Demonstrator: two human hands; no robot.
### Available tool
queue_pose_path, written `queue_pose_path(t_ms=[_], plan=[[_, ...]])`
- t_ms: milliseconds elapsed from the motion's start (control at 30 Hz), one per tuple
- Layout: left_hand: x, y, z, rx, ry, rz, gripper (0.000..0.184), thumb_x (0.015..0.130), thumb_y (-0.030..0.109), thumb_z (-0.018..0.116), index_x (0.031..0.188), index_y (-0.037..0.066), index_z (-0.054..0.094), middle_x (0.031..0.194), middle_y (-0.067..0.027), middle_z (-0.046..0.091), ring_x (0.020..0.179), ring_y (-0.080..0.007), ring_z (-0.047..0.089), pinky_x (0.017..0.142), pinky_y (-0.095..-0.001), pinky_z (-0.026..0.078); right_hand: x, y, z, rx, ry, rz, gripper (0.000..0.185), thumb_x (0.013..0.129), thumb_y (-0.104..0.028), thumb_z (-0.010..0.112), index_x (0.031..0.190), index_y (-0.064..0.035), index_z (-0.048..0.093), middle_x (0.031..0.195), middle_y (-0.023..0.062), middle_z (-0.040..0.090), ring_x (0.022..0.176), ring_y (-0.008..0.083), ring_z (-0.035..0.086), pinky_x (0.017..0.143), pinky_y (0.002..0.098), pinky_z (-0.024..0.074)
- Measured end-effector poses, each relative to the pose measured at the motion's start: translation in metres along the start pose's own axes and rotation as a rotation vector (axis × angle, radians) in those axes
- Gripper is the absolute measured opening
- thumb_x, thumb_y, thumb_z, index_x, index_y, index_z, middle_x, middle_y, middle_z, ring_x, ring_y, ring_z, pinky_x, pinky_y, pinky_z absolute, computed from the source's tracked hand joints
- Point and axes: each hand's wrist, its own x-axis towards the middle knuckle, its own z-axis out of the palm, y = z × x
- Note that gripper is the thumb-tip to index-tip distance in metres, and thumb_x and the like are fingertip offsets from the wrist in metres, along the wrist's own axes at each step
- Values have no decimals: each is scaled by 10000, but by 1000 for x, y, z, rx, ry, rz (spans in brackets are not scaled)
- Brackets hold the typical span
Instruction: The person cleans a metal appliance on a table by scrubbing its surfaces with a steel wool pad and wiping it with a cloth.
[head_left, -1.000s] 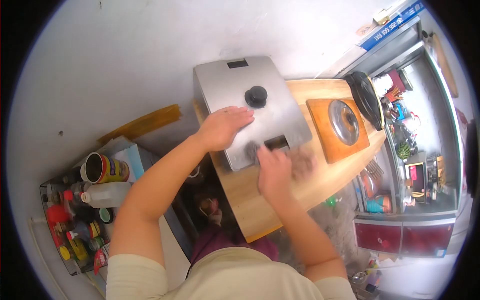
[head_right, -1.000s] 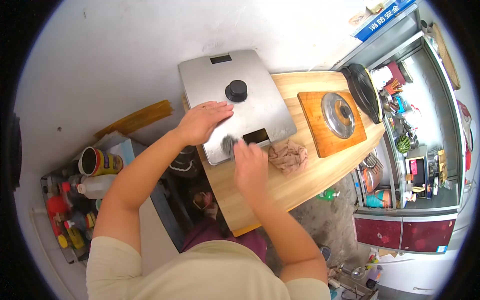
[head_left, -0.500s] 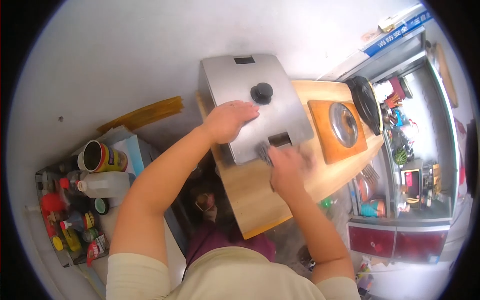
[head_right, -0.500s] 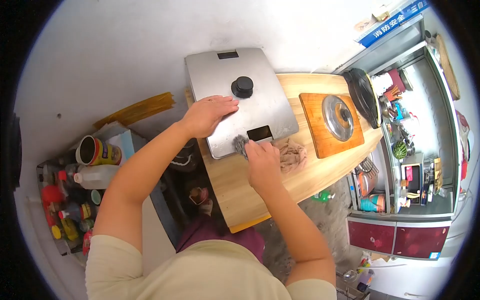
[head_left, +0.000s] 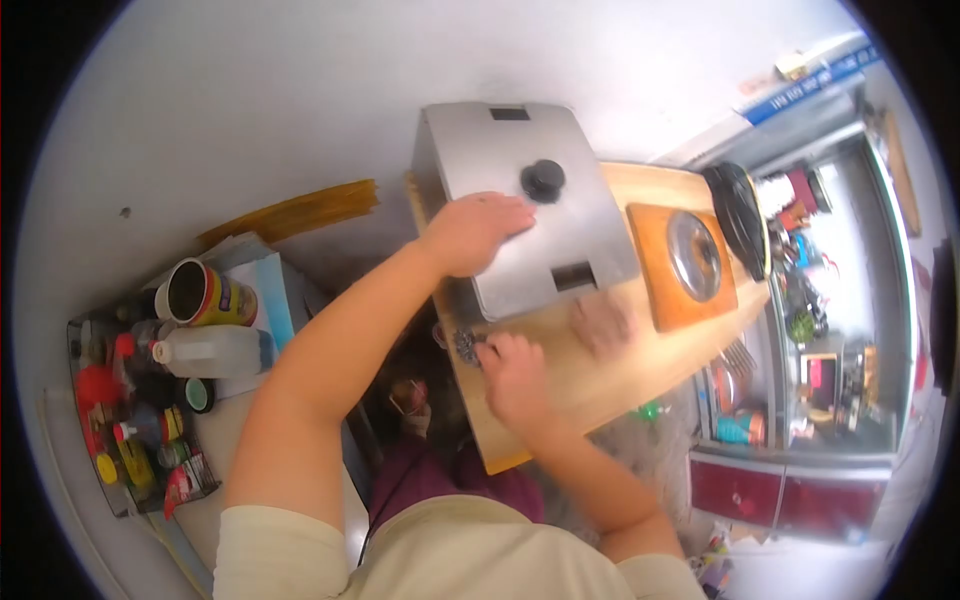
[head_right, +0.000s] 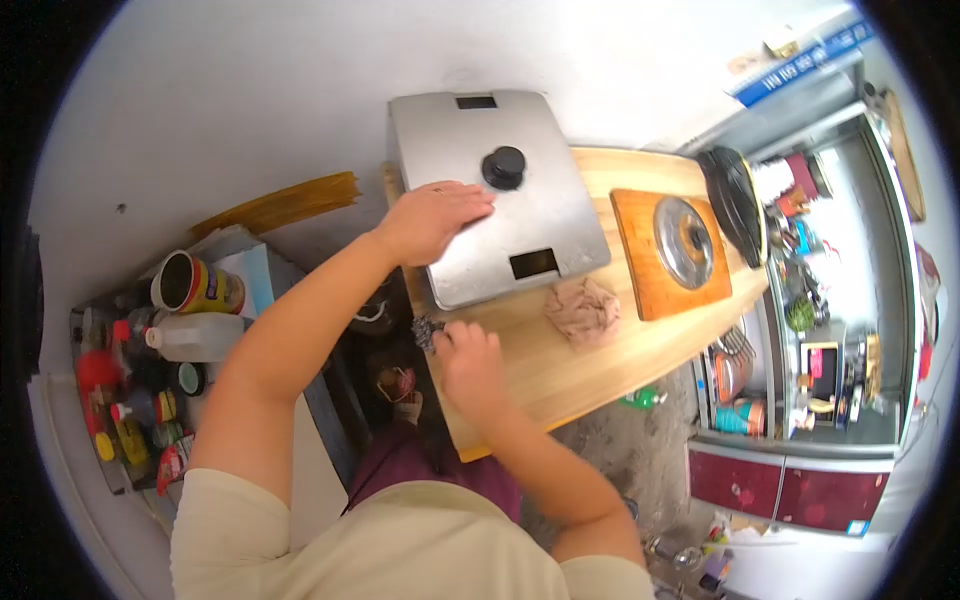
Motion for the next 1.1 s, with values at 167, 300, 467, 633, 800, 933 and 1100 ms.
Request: queue_pose_path(t_ms=[167, 300, 467, 633, 800, 933, 1100], plan=[[-3, 1, -5, 4, 0, 35, 377, 839, 14, 458, 1177, 104, 600, 1303, -29, 555, 1237, -196, 480, 1049, -340, 363, -4, -16, -15, 4, 232, -6, 322, 747, -51, 580, 1067, -27, 611, 966, 80, 570, 880, 271, 551, 701, 396, 384], [-3, 0, -4, -13, -23, 18, 353, 869, 38, 445, 1179, 110, 600, 1303, -20, 556, 1237, -202, 481, 1049, -342, 364, 34, 32, -21, -106, 327, 34, 343, 736, -47, 584, 1077, -26, 608, 966, 72, 571, 862, 262, 552, 686, 391, 382], [-1, -3, -4, -49, -74, -34, 443, 822, -32, 442, 1216, 118, 576, 1341, -32, 523, 1239, -230, 474, 1051, -329, 360, 42, 0, -5, -33, 190, -81, 321, 751, -48, 575, 1070, -27, 607, 954, 80, 578, 854, 271, 550, 685, 394, 385], [-2, -1, -12, -71, -129, -61, 470, 808, -43, 454, 1233, 126, 563, 1370, -34, 495, 1252, -242, 456, 1063, -330, 348, 40, 70, -13, -90, 408, 85, 274, 788, -76, 551, 1052, -53, 620, 974, 72, 577, 855, 257, 550, 710, 373, 381], [0, -4, -10, -23, -138, -37, 436, 825, -23, 466, 1223, 123, 566, 1370, -35, 495, 1261, -243, 448, 1062, -344, 348, 35, 16, 6, -21, 344, -22, 323, 751, -15, 581, 1071, -41, 620, 991, 76, 565, 828, 260, 539, 706, 377, 392], [0, 0, -14, 21, -122, 20, 349, 878, 54, 449, 1205, 97, 562, 1361, -47, 502, 1269, -242, 447, 1068, -380, 337, 6, 25, 30, 103, 454, -21, 389, 738, -1, 651, 1116, 47, 575, 1060, 158, 522, 912, 341, 509, 811, 415, 415], [3, 14, -25, 70, -125, 87, 389, 849, 107, 482, 1232, 73, 539, 1360, -78, 499, 1278, -266, 441, 1072, -420, 315, -14, 11, 92, 180, 729, 374, 331, 793, 8, 634, 1101, 83, 538, 1178, 248, 416, 1016, 381, 463, 901, 425, 401]])
